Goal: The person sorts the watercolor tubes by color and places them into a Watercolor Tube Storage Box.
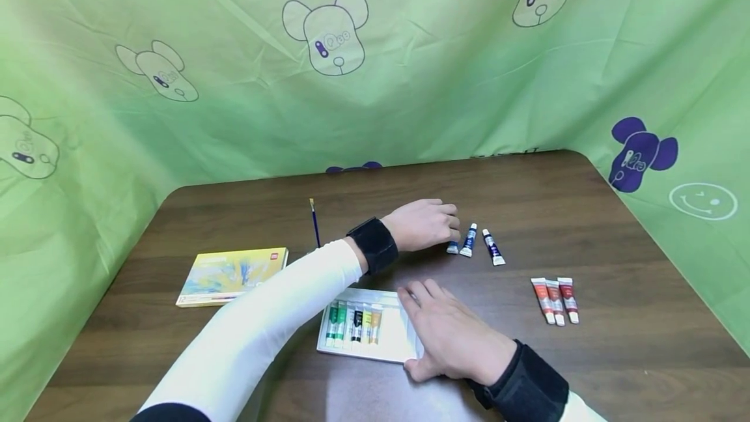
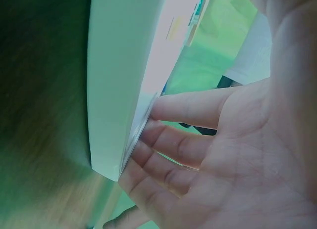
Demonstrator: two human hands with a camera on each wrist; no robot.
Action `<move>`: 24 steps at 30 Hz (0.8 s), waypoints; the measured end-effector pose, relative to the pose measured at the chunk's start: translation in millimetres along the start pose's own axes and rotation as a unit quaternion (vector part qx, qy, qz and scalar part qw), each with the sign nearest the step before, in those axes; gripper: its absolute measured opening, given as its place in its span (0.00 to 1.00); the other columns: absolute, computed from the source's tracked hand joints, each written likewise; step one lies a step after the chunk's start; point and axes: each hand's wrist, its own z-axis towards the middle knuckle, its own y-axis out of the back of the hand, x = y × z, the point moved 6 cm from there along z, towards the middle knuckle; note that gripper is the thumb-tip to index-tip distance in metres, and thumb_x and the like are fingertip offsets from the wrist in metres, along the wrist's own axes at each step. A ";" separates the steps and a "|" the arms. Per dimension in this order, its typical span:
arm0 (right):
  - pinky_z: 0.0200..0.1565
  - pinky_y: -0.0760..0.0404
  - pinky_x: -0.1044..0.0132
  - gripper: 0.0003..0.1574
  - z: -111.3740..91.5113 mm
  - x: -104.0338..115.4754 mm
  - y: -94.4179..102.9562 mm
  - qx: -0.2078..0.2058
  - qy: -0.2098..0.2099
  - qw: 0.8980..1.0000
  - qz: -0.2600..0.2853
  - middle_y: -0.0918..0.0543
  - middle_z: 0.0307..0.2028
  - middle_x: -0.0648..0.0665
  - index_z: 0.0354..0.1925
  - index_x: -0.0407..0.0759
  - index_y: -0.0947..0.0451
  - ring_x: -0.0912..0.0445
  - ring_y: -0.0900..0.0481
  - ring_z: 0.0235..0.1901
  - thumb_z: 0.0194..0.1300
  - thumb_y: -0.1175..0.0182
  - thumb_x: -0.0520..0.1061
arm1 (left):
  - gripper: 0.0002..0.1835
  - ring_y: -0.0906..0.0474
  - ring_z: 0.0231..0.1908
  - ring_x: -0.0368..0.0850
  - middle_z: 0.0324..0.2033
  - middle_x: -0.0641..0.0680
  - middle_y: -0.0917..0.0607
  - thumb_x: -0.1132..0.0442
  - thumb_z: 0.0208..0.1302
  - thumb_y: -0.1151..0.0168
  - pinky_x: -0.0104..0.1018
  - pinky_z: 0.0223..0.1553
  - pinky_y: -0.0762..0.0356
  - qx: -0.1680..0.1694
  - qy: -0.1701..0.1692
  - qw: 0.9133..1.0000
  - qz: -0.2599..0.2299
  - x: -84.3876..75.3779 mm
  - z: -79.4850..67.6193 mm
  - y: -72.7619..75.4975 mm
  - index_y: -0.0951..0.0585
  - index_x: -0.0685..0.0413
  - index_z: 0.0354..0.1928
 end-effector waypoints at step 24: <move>0.61 0.29 0.49 0.60 -2.0 0.6 -1.0 -0.019 0.015 1.000 -0.009 0.28 0.61 0.39 0.67 0.34 0.33 0.48 0.32 0.59 0.45 0.29 0.66 | 0.06 0.20 0.37 0.37 0.37 0.44 0.15 0.62 0.66 0.39 0.31 0.40 0.23 0.055 0.149 0.959 -0.235 15.6 -8.8 -5.5 0.13 0.45 0.37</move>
